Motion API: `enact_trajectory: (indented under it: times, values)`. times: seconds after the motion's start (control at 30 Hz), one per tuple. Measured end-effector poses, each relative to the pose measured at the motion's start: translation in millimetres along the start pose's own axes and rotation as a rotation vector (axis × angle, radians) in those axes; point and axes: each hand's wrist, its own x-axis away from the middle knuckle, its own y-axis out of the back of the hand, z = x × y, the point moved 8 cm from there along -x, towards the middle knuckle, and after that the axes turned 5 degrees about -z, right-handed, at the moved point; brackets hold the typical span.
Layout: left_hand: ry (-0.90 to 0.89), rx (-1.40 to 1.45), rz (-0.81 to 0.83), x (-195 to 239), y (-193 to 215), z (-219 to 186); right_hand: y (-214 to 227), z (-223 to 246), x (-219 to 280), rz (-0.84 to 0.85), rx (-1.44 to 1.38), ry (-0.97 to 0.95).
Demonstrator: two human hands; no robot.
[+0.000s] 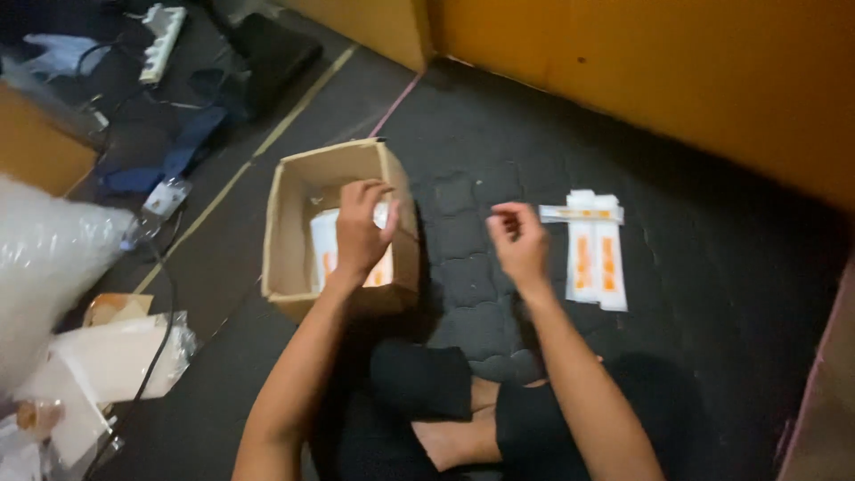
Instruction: Inserting small paper labels or strips into clear plastic sleeves for organization or packaging.
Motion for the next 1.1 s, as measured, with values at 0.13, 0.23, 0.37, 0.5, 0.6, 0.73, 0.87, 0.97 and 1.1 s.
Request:
enact_trajectory:
  times: [0.13, 0.23, 0.37, 0.5, 0.6, 0.73, 0.87, 0.97, 1.1]
  values:
    - [0.137, -0.162, -0.096, 30, 35, 83, -129, 36, 41, 0.211, -0.067, 0.097]
    - [0.283, -0.185, -0.077, 69, 20, 147, -219, 59, 56, 0.372, -0.014, 0.131]
    - [0.741, -0.363, 0.772, 189, -106, 249, -293, 84, 60, 0.56, 0.704, 0.33]
    - [0.815, -0.316, 1.033, 235, -141, 251, -365, 54, 79, 0.749, 0.894, 0.311]
    - [0.815, -0.269, 1.088, 236, -124, 231, -378, -6, 106, 0.853, 0.838, 0.3]
    - [0.825, -0.218, 1.156, 248, -133, 228, -378, -144, 119, 1.041, 0.981, -0.025]
    - [0.938, -0.082, 0.942, 232, -142, 241, -342, -111, 127, 1.068, 0.889, -0.229]
    - [1.032, -0.037, 0.835, 209, -102, 227, -344, -117, 117, 0.988, 0.773, -0.338]
    - [1.125, -0.004, 0.682, 168, -31, 189, -315, -31, 108, 0.853, 0.793, -0.419]
